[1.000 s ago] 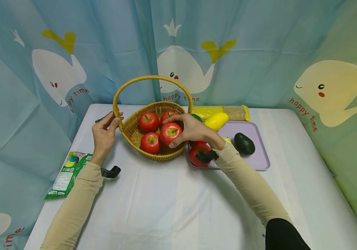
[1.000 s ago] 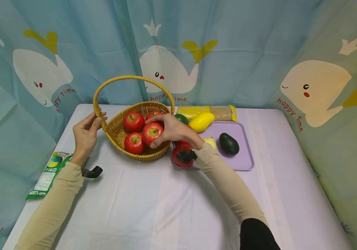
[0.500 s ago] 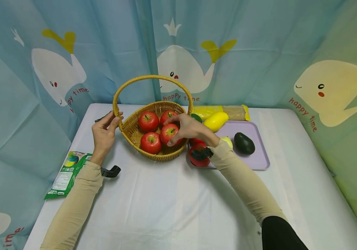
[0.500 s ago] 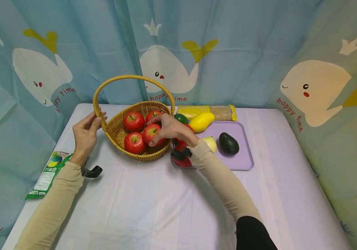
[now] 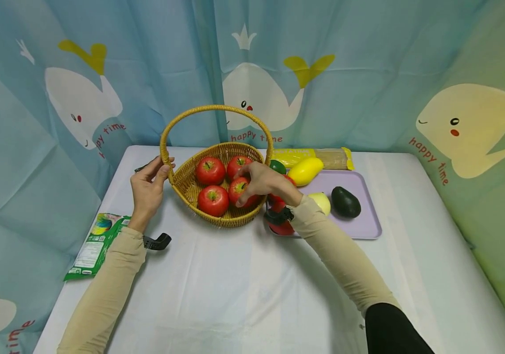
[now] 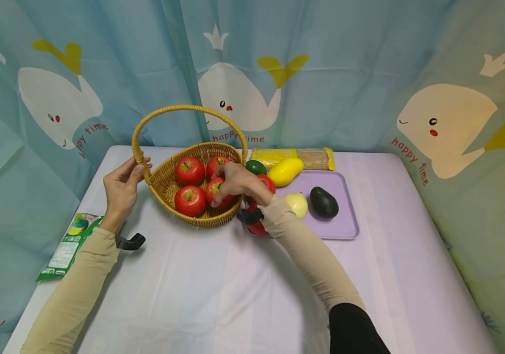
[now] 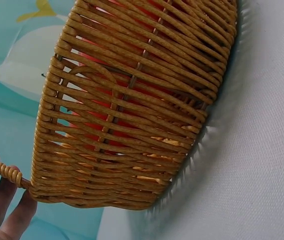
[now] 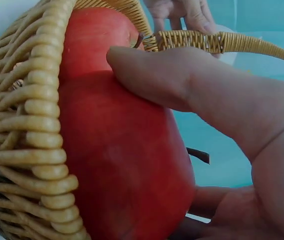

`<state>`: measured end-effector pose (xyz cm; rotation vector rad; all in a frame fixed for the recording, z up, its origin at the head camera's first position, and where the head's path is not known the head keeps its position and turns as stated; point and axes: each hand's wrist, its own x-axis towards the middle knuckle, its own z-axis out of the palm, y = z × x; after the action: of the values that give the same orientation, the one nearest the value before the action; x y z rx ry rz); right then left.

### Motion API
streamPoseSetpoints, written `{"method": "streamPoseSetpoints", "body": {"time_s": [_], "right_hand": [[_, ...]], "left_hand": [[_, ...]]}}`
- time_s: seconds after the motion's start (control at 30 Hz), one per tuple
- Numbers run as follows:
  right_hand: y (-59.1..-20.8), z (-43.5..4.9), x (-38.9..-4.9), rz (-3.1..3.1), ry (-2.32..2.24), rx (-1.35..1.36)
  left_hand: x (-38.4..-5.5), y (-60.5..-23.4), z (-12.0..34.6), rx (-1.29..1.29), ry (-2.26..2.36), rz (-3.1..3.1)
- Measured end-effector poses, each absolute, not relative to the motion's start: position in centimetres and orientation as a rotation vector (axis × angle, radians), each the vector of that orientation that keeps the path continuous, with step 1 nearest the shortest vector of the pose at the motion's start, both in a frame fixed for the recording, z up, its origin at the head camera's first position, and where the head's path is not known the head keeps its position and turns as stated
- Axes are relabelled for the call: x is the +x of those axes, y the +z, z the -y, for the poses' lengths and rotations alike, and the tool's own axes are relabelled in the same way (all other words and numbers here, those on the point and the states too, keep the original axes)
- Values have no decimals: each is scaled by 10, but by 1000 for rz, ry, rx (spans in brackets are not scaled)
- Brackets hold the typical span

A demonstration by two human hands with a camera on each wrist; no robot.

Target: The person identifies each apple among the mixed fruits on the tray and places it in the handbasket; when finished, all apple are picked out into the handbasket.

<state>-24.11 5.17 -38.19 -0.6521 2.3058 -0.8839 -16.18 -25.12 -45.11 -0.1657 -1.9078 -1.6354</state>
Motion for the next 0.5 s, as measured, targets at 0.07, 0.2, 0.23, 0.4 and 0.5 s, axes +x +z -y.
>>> {"method": "streamPoseSetpoints", "body": {"time_s": [0.07,0.2,0.23,0.4,0.5], "right_hand": [[-382,-50,-241,-2312,-862,-648],[-382,-47,-240,-2332,-810,-638],[-383,-46,-240,-2335,-797,-636],[-385,-45,-240,-2356,-758,-636],[-386,-45,-239,-2358,-752,-645]], "left_hand": [[-162,-451,251,-165,-1635,1908],[-162,-451,251,-166,-1636,1905],[-162,-451,251,-166,-1638,1903],[-162,-451,251,-164,-1641,1900],[-162,-451,251,-159,-1637,1902]]}}
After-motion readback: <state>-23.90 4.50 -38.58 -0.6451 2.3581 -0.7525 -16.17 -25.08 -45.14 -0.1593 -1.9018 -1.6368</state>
